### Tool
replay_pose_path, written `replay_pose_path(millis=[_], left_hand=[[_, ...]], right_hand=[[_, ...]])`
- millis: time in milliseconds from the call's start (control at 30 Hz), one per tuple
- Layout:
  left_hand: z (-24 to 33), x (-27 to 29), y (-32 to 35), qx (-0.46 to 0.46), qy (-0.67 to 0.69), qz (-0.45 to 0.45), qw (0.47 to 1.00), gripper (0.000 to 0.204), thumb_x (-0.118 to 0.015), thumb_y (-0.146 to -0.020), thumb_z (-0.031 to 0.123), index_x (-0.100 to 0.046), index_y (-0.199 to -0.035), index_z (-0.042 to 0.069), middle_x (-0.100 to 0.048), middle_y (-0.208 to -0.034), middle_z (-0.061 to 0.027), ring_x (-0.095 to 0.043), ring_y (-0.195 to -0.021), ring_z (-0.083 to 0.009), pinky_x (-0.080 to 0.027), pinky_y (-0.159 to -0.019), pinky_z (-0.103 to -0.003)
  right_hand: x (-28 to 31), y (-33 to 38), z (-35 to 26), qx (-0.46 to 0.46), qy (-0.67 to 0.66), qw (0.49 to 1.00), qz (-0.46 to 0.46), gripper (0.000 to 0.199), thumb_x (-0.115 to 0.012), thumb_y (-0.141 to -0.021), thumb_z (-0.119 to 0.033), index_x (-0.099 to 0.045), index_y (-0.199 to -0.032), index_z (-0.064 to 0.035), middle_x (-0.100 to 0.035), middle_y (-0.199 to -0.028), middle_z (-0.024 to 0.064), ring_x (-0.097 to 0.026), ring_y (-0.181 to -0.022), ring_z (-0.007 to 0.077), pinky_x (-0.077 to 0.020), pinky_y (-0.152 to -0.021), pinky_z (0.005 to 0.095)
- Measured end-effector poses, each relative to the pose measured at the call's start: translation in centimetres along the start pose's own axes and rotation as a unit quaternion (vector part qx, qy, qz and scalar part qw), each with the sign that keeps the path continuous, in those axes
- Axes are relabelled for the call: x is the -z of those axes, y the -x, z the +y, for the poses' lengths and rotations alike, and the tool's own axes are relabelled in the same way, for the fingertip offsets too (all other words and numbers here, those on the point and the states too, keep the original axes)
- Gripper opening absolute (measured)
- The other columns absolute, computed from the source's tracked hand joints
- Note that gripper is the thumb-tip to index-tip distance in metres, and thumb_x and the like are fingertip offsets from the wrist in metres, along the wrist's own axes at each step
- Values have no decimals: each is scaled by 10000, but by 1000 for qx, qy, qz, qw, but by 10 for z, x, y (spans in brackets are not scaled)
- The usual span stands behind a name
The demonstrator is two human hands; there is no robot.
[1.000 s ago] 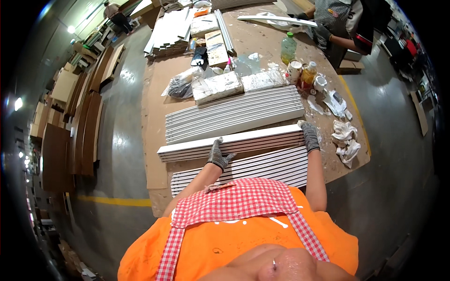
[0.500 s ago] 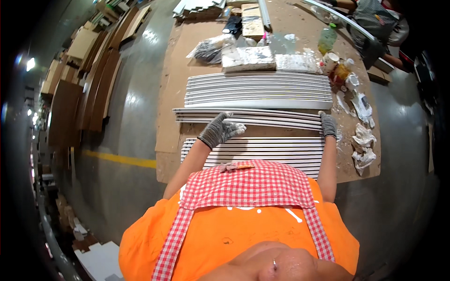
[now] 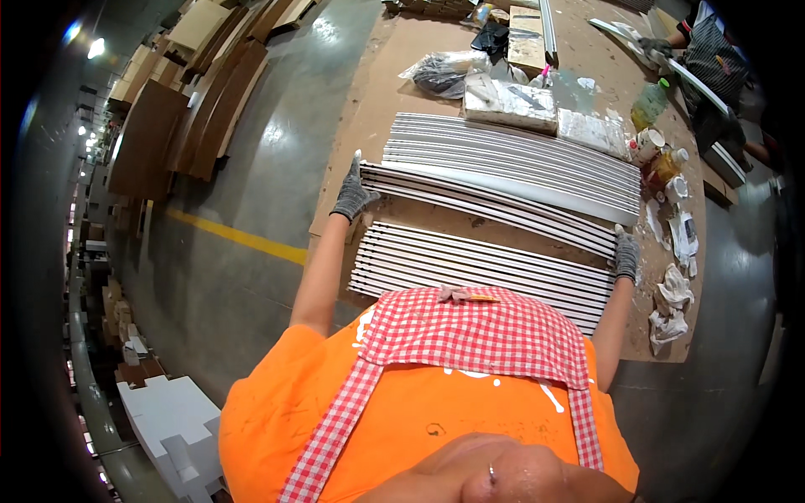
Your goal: The person stacks long, thin metal rods on a cardboard sheet in a workshop. They pick up the rods one by one or in small groups and arrange them into a neat pile, occasionally adjusting the alignment of the stack.
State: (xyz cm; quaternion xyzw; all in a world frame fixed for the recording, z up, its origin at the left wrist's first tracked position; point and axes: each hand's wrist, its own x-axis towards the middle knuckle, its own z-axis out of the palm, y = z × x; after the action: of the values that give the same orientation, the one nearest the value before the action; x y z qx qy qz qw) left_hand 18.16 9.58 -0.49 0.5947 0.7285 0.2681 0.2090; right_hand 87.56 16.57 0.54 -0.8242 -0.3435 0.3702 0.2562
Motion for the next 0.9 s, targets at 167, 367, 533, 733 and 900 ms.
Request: replay_pose_path(millis=[167, 367, 533, 733, 900], left_hand=[[21, -14, 1, -9, -5, 61, 998, 1044, -919, -589, 197, -343, -1455, 100, -545, -1317, -130, -560, -1185, -288, -467, -1044, -356], [10, -14, 26, 10, 7, 29, 1000, 951, -919, -563, 255, -463, -1383, 96, -561, -1359, -128, -570, -1216, -301, -477, -1034, -378], [10, -31, 32, -11, -113, 42, 993, 1109, -919, -579, 299, -344, -1499, 71, -602, -1302, -154, -594, -1168, -339, -495, -998, -383], [10, -33, 18, -37, -7, 23, 999, 966, -897, -619, 335, -433, -1420, 61, -660, -1197, -165, -650, -1076, -329, -528, -937, -405], [10, -39, 18, 101, -81, -20, 991, 1061, -890, -626, 356, -355, -1493, 62, -583, -1312, -201, -575, -1191, -342, -486, -1007, -404]], right_hand=[[7, 16, -2, 73, 74, 994, 38, 521, -592, -926, -521, -692, -996, -15, -689, -920, 167, -649, -782, 290, -548, -646, 424], [14, 5, 2, 67, 124, 989, 55, 622, -492, -954, -564, -716, -1020, 12, -693, -1018, 264, -652, -984, 425, -512, -838, 477], [36, -38, 24, 165, 352, 921, 30, 443, -423, -1011, -388, -702, -1099, -56, -697, -1080, 214, -640, -1050, 378, -494, -905, 460], [20, -81, 35, 390, 524, 752, 87, 360, -393, -1019, -262, -699, -963, -80, -714, -916, 190, -702, -820, 337, -555, -761, 476], [46, -42, 4, -99, -118, 985, -72, 447, -647, -885, -383, -622, -1117, -2, -689, -1051, 208, -648, -872, 380, -552, -848, 429]])
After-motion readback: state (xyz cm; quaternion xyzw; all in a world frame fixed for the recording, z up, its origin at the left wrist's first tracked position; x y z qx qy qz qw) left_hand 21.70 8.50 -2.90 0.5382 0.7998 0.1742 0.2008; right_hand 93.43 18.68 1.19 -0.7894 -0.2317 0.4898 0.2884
